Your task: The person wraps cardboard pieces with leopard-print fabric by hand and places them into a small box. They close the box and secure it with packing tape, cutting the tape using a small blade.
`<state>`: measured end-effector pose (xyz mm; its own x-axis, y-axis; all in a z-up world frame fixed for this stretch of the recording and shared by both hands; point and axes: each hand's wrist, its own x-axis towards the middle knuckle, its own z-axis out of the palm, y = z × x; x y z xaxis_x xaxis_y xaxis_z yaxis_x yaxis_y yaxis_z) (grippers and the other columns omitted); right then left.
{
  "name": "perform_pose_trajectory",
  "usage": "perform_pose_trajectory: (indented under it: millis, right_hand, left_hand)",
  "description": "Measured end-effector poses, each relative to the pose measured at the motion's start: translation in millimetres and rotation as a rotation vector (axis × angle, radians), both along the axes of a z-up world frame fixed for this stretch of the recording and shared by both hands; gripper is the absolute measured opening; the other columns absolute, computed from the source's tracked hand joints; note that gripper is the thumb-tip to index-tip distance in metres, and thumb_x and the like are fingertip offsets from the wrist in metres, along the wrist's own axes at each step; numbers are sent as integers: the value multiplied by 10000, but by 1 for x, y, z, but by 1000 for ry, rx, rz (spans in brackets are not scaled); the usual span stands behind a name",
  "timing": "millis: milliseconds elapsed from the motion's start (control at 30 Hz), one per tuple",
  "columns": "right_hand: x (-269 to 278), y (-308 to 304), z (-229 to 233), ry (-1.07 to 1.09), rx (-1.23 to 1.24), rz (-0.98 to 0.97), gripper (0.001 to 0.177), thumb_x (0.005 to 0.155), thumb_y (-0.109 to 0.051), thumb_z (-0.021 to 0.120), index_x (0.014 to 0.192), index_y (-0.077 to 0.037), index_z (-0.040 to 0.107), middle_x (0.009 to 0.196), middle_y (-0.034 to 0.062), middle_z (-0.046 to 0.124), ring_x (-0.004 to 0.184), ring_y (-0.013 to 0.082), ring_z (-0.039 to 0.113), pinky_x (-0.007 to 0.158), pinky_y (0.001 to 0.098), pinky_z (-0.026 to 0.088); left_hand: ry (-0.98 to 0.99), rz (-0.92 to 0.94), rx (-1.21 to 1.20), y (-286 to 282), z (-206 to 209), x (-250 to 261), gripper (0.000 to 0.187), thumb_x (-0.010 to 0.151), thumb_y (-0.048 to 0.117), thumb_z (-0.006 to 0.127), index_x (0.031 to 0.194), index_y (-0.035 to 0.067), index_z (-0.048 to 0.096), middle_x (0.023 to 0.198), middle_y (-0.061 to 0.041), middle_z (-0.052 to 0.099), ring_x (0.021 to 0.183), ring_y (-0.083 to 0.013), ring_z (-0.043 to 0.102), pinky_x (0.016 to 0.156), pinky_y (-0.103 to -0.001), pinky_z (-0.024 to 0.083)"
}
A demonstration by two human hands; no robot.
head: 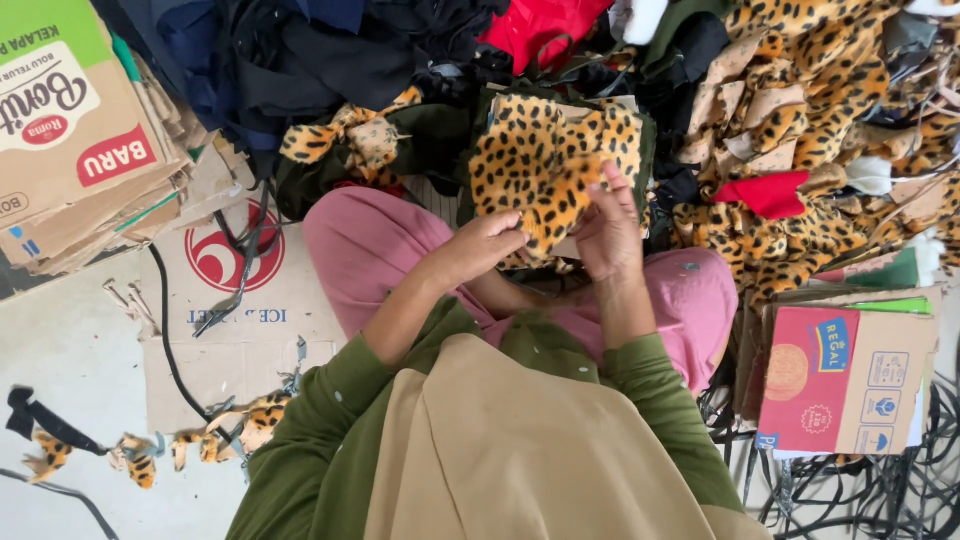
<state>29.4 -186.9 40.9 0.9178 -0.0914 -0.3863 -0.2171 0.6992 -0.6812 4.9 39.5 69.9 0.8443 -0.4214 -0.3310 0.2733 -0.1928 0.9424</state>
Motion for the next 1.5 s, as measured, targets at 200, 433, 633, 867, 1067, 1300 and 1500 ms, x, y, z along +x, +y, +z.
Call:
perform_pose_trajectory:
  millis: [200,433,633,867,1067,1300,1500]
  right_hand:
    - [-16,-31,2,3,-57,-48,446,900,59,673,1283,-170,689,956,23,718,839,193,742,656,317,665]
    - [-50,-37,2,-163,-936,86,280,825,42,804,1090,-45,783,955,60,702,916,147,680,782,310,602]
    - [-66,-35,-13,-337,-1624,93,277,825,-46,818,1086,-138,824,930,46,732,789,241,703,673,318,590]
    - [-71,-30,-24,-407,-2056,147,290,929,-349,769,1199,-245,788,926,-3,600,829,239,661,656,407,556]
    - [-55,11,-18,-530,-2183,148,384,982,-445,684,1352,-341,685,1379,63,509,1279,293,486,955,559,352]
    - [-44,-19,-16,-574,-2221,27,374,1026,-381,695,1396,-352,653,1642,142,376,1528,333,313,1176,623,170]
    - [-19,-194,-97,88,-2477,-62,246,730,-482,871,946,-395,793,897,-86,677,856,213,691,699,434,567]
  left_hand:
    - [60,-36,77,-9,-17,-6,211,905,268,583,753,126,616,716,-28,750,695,-142,675,642,-264,505]
    - [70,30,301,13,-85,1,188,869,328,615,811,150,640,652,1,718,696,-142,728,622,-288,539]
    - [-12,-6,495,3,-55,4,367,910,306,593,1242,166,664,1112,-167,738,1108,-357,686,905,-485,572]
    - [-26,84,538,3,4,5,432,952,246,568,1382,201,580,1223,-110,696,1170,-328,663,933,-485,569]
    - [-257,175,562,-8,-32,-4,405,963,201,557,1366,164,560,1284,-122,605,1189,-363,624,950,-513,541]
    - [-659,355,298,-54,-17,-11,291,1031,93,532,1295,-19,579,1092,-243,621,936,-422,615,805,-472,546]
    - [-773,-91,467,-121,-35,1,442,903,100,648,1338,92,576,1378,-190,566,1136,-414,656,867,-489,575]
